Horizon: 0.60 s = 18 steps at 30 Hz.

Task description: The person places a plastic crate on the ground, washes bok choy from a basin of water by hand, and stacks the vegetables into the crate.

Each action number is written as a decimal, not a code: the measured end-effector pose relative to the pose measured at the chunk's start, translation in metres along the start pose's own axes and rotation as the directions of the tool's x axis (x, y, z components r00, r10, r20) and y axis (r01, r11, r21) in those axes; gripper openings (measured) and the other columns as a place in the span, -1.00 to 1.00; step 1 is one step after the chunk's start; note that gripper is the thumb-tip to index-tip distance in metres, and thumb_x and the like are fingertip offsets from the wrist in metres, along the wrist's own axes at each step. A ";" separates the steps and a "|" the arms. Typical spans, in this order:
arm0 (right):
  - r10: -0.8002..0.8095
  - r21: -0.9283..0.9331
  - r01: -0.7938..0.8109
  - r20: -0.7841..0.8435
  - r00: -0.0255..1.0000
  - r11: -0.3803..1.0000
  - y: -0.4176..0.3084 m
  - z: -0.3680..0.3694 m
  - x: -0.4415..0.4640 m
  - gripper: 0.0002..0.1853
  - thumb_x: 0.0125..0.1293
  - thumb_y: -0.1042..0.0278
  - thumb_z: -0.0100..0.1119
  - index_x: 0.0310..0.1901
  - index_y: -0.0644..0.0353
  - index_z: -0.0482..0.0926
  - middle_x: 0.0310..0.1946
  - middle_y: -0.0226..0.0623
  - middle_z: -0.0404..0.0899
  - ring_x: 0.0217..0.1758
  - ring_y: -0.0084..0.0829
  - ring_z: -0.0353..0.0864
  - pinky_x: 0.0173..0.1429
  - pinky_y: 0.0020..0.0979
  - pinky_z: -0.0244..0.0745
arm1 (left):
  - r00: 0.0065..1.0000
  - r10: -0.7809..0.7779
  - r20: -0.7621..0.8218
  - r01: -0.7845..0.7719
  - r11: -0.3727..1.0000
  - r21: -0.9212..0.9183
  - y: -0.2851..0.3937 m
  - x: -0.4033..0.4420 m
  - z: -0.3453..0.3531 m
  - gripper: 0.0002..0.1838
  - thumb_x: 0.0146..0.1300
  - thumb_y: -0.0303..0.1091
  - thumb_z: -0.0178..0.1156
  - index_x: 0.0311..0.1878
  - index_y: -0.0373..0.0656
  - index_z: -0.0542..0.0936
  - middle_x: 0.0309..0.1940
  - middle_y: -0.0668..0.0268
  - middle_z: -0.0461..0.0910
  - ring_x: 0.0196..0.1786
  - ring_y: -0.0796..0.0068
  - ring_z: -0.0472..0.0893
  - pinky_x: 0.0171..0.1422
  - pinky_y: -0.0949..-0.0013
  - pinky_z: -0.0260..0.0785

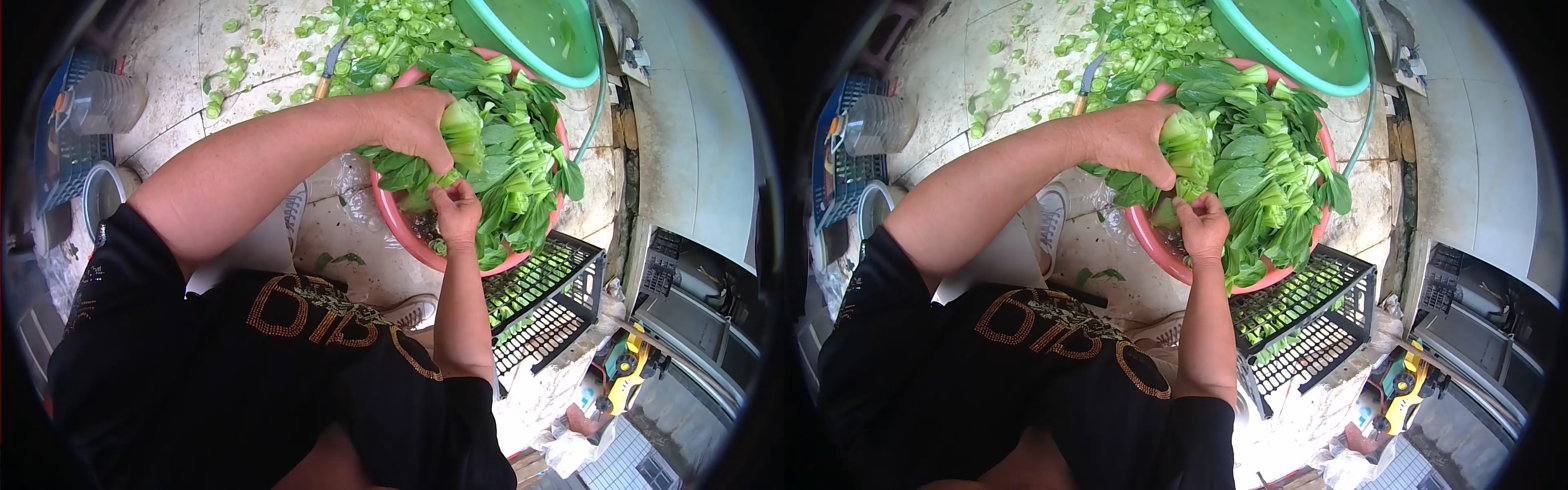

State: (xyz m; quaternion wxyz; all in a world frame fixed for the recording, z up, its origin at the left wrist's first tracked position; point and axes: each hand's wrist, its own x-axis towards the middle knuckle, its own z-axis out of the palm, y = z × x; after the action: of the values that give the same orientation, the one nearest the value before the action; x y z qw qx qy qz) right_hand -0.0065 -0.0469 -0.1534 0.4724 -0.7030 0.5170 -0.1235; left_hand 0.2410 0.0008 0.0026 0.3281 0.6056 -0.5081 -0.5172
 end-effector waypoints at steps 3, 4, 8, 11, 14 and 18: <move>0.026 0.366 0.011 -0.095 0.995 0.930 -0.052 -0.019 -0.013 -0.87 0.21 0.54 0.32 -0.32 0.22 0.52 -0.42 -0.46 0.58 -0.43 -0.69 0.49 -0.34 -0.61 0.42 | 0.995 -0.033 0.092 0.034 0.999 -0.018 0.006 -0.004 0.008 -0.34 -0.33 -0.32 0.49 -0.04 -0.36 0.57 -0.14 0.10 0.69 -0.09 0.30 0.68 0.06 0.34 0.52; 0.024 0.365 0.015 -0.101 0.995 0.931 -0.066 -0.021 -0.014 -0.87 0.21 0.54 0.32 -0.32 0.22 0.52 -0.42 -0.46 0.58 -0.43 -0.69 0.49 -0.34 -0.61 0.42 | 0.992 -0.043 0.121 0.046 0.999 -0.020 0.006 -0.006 0.012 -0.35 -0.34 -0.33 0.49 -0.04 -0.34 0.58 -0.15 0.12 0.70 -0.10 0.31 0.68 0.05 0.34 0.52; -0.002 0.598 0.116 -0.188 0.982 0.793 -0.113 -0.026 -0.029 -0.74 0.16 0.64 0.19 -0.08 0.28 0.62 -0.42 -0.43 0.62 -0.46 -0.65 0.52 -0.42 -0.60 0.38 | 0.992 0.088 0.086 -0.067 0.971 -0.228 0.008 -0.009 0.028 -0.41 -0.26 -0.33 0.45 -0.04 -0.27 0.59 -0.18 0.19 0.70 -0.13 0.38 0.66 0.07 0.37 0.50; 0.010 0.637 0.061 -0.107 0.994 0.768 -0.128 -0.039 -0.039 -0.78 0.23 0.63 0.19 -0.08 0.33 0.61 -0.33 -0.36 0.67 -0.45 -0.64 0.56 -0.43 -0.63 0.36 | 0.983 0.185 0.001 -0.179 0.952 -0.248 0.001 -0.005 0.034 -0.41 -0.22 -0.33 0.44 0.00 -0.26 0.57 -0.18 0.24 0.70 -0.13 0.42 0.65 0.08 0.39 0.48; -0.063 0.560 0.059 -0.012 0.998 0.827 -0.141 -0.050 -0.046 -0.81 0.27 0.45 0.30 -0.11 0.31 0.63 -0.41 -0.39 0.64 -0.51 -0.61 0.51 -0.45 -0.60 0.28 | 0.980 0.188 -0.072 -0.200 0.949 -0.244 -0.003 -0.001 0.032 -0.40 -0.20 -0.33 0.44 0.02 -0.26 0.56 -0.18 0.26 0.70 -0.13 0.43 0.65 0.09 0.39 0.48; -0.034 0.444 -0.033 0.142 0.989 0.895 -0.121 -0.066 -0.037 -0.68 0.26 0.36 0.34 0.01 0.27 0.63 -0.34 -0.31 0.68 -0.42 -0.56 0.60 -0.38 -0.61 0.36 | 0.967 0.217 -0.133 -0.230 0.969 -0.094 -0.002 0.004 0.024 -0.34 -0.20 -0.32 0.45 0.06 -0.32 0.51 -0.16 0.20 0.69 -0.11 0.38 0.67 0.09 0.36 0.49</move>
State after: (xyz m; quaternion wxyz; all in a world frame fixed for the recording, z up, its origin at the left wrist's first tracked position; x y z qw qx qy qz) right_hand 0.0080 -0.0491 -0.0113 0.6572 -0.5835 0.4390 -0.1868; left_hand 0.2184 0.0008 -0.0061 0.4473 0.5561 -0.5231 -0.4658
